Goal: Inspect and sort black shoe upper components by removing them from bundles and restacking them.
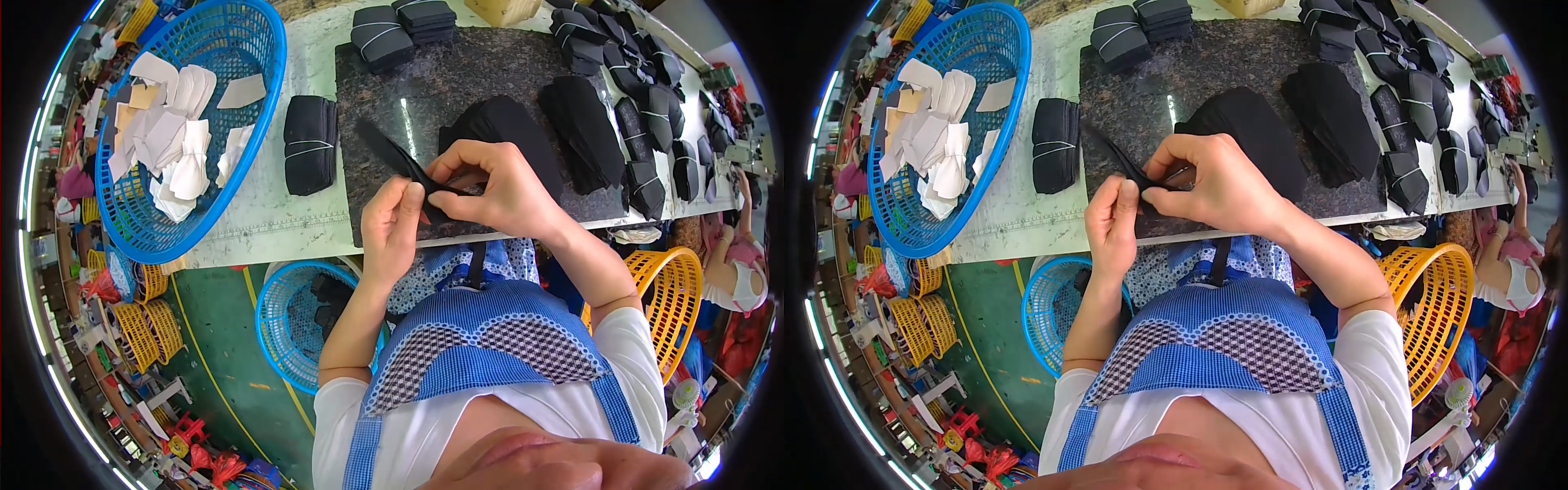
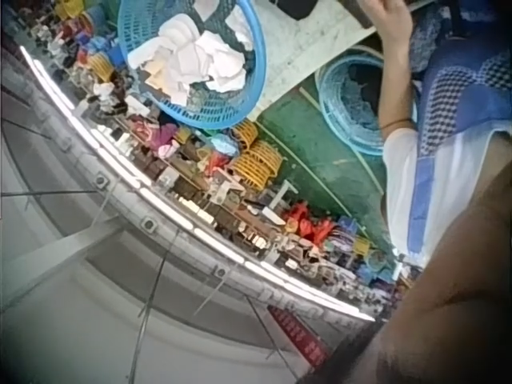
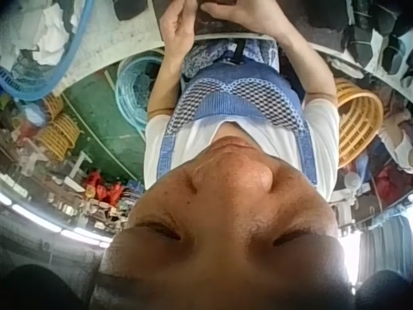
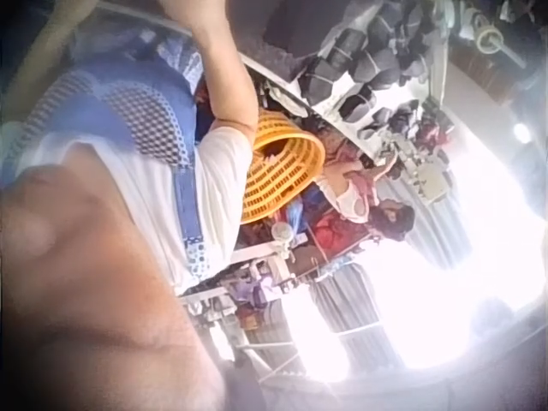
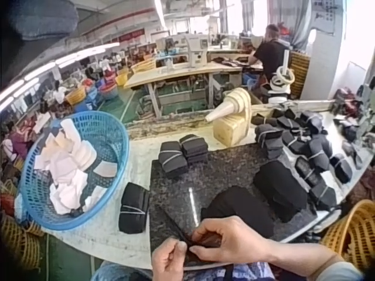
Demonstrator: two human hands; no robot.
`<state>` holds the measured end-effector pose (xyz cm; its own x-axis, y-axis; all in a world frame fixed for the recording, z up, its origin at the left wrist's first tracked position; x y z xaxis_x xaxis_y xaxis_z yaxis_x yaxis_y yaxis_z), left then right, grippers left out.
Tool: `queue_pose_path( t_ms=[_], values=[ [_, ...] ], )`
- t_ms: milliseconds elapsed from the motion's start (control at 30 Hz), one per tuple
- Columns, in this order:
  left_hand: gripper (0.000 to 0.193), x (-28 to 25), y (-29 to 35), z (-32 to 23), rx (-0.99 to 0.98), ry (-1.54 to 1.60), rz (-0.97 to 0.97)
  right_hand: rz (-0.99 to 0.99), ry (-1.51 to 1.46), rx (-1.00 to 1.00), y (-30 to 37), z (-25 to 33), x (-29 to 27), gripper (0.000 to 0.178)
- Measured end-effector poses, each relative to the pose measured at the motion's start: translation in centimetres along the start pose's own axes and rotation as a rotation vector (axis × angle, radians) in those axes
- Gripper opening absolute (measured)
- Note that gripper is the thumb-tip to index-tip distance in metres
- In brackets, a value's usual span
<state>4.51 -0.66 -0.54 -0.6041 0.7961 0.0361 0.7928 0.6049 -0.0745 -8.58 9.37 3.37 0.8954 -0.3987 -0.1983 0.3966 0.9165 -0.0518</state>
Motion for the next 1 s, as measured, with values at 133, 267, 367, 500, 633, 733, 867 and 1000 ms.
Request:
queue_pose_path(
  t_ms=[133,267,367,500,633,733,867,1000],
  values=[
    [0.022,-0.3,0.1,1.0,-0.040,0.059,0.118,-0.009,0.014,0.111,0.2,-0.3,-0.5,0.016],
    [0.023,0.3,-0.1,0.5,-0.100,0.135,0.163,-0.078,-0.138,0.110,0.5,-2.3,-1.1,0.013],
    [0.019,-0.8,-0.3,2.2,-0.098,0.209,0.165,-0.198,-0.459,0.273,0.9,-3.5,-2.1,0.018],
    [0.015,-5.2,-0.7,2.8,-0.234,0.562,-0.398,-0.718,-0.331,0.126,2.9,-1.9,-10.5,0.021],
    [0.022,-5.4,-0.8,0.2,-0.099,0.246,-0.365,-0.720,0.506,-0.176,5.1,2.6,-14.0,0.009],
    [0.032,-4.4,-0.7,1.6,-0.118,-0.086,-0.316,-0.360,1.040,-0.272,3.7,1.0,-10.3,0.012],
    [0.033,-2.2,-0.6,1.7,-0.081,-0.111,-0.213,-0.219,0.950,-0.342,4.2,-1.8,-7.5,0.022],
    [0.026,-0.6,0.5,1.2,-0.203,-0.135,0.001,-0.175,0.202,-0.065,3.1,0.4,-3.4,0.012]
  ],
)
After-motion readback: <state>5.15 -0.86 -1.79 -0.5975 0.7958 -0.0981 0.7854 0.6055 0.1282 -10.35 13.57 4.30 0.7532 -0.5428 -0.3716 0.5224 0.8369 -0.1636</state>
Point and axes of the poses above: each hand's wrist, its own y-axis away from the middle knuckle, its own x-axis out of the palm, z = x × y, the point moved 1 cm from there along -y, towards the middle knuckle, and after that the axes turned 4 degrees about -x, right-handed, at the moved point
